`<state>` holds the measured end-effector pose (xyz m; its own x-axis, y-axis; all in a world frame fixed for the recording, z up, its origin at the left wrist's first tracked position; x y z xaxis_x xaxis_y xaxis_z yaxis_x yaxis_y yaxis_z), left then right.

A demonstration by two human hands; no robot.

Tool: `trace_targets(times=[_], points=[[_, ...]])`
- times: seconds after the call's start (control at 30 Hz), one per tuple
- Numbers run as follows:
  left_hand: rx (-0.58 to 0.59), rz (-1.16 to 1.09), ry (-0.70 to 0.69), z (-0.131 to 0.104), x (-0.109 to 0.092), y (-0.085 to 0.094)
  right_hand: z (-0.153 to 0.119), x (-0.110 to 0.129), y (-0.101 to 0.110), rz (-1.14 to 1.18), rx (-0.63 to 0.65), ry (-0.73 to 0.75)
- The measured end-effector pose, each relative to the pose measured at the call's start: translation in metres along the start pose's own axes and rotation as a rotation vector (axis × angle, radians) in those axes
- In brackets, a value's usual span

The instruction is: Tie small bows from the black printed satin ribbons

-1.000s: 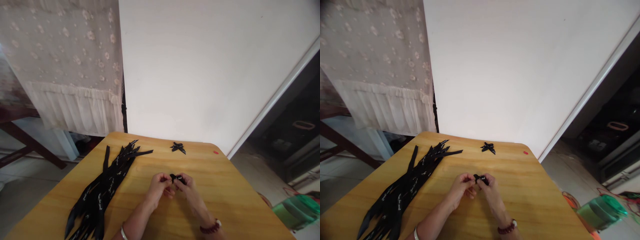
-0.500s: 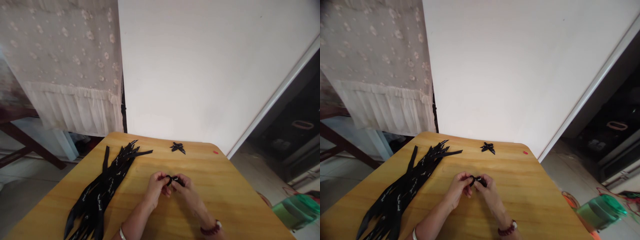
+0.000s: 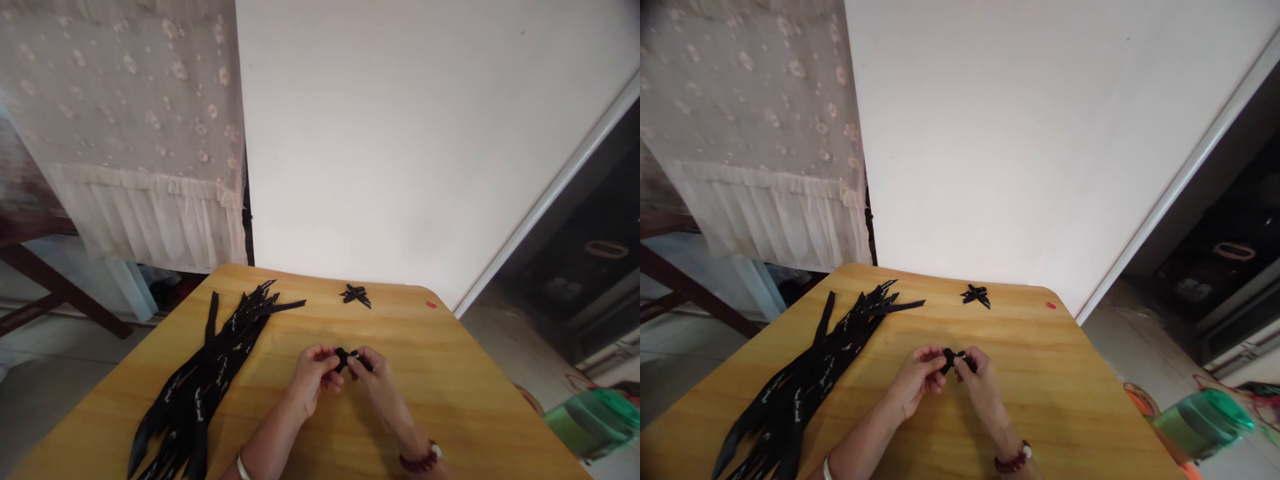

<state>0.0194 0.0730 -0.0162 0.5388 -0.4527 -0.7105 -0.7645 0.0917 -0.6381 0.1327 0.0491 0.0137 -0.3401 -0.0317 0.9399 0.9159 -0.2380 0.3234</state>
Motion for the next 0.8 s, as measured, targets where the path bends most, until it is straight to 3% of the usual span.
trace_targets(times=[0.17,0.43,0.63,0.8], points=[[0.061,-0.061,0.051,-0.003,0.0045,-0.0064,-0.0006,-0.001,-0.0049,0.043,0.033,0.007],[0.007,-0.102,-0.03,0.0021,0.0001,0.0003,-0.0017,0.002,-0.0082,0.115,0.138,-0.007],[0.041,-0.15,-0.033,0.0015,-0.0016,-0.0029,0.0003,-0.001,-0.0073,0.104,0.123,-0.027],[-0.031,-0.079,-0.037,0.0027,-0.0021,0.0022,-0.0012,-0.0028,-0.0098,0.033,0.153,-0.023]])
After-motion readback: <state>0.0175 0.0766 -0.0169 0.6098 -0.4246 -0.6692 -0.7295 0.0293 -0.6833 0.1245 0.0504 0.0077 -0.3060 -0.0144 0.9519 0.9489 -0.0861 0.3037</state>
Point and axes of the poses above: each hand's wrist, its own z-axis towards the middle knuckle, its own y-axis out of the back of the hand, x = y × z, the point moved 6 cm from there along z, towards the middle knuckle, and after that the axes turned 10 degrees about -z, right-handed, at the moved point
